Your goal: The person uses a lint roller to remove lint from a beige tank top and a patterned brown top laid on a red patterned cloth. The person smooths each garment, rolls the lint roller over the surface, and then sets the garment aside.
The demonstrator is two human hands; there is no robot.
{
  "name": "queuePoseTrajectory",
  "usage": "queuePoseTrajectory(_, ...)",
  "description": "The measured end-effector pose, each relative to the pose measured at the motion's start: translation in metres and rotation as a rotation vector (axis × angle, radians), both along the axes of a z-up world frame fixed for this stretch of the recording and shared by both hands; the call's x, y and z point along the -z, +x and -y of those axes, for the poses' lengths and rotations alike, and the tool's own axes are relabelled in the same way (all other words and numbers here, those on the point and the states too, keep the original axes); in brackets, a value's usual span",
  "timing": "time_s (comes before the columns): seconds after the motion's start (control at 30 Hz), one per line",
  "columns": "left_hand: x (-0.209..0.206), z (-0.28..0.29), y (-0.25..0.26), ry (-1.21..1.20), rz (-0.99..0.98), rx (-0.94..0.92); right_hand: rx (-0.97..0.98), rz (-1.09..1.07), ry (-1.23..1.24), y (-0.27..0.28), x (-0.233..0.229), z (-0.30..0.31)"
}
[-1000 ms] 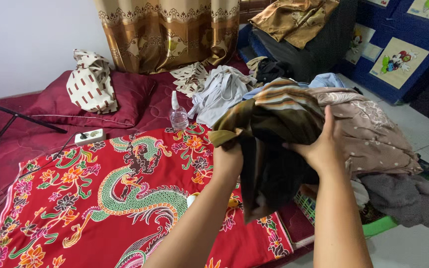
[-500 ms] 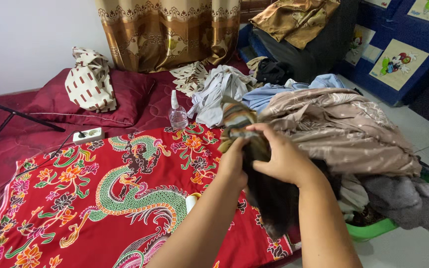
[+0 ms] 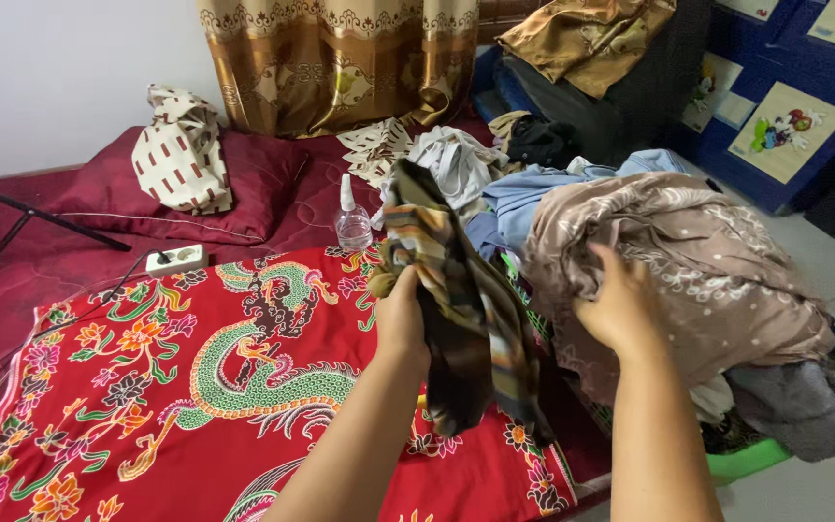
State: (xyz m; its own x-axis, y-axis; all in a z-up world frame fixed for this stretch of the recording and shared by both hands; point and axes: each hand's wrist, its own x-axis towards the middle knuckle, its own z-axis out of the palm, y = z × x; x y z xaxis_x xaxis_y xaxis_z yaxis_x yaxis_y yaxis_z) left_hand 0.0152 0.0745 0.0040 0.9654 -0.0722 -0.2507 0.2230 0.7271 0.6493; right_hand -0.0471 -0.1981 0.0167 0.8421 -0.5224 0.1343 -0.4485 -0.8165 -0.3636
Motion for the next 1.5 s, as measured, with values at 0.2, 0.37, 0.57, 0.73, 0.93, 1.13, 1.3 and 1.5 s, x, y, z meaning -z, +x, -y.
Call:
queuePoseTrajectory(0.2,-0.014,-0.008,-0.009,0.278,0.362,0.076,-0.876,0.347,0.498,0.005,-0.036,-0.067)
queuePoseTrajectory(0.37,-0.030,-0.023,-0.012,0.098,0.186,0.328,-0.750,0.080,0.891,0.011,-0.020,-0.097)
queuePoseTrajectory(0.57,-0.021,-0.021,-0.011,0.318,0.359,0.270,-0.726,0.099,0.745,0.029,0.004,-0.099)
queuePoseTrajectory(0.73,-0.023,-0.026,-0.015,0.463,0.439,0.274,-0.685,0.228,0.780,0.043,0.026,-0.078)
queuePoseTrajectory(0.93,-0.020,-0.030,-0.022,0.561,0.523,0.405,-0.673,0.377,0.957,0.048,0.029,-0.070)
queuePoseTrajectory(1.13,-0.008,-0.021,0.002,0.638,0.377,0.271,-0.608,0.267,1.141,0.029,-0.020,-0.096)
queuePoseTrajectory(1.3,0.003,-0.029,0.017,0.663,0.375,0.309,-0.691,0.325,1.045,0.037,-0.025,-0.103)
queuePoseTrajectory(1.5,0.085,-0.058,0.089,0.710,0.216,0.348,-0.536,0.511,1.042,0.072,0.008,-0.092)
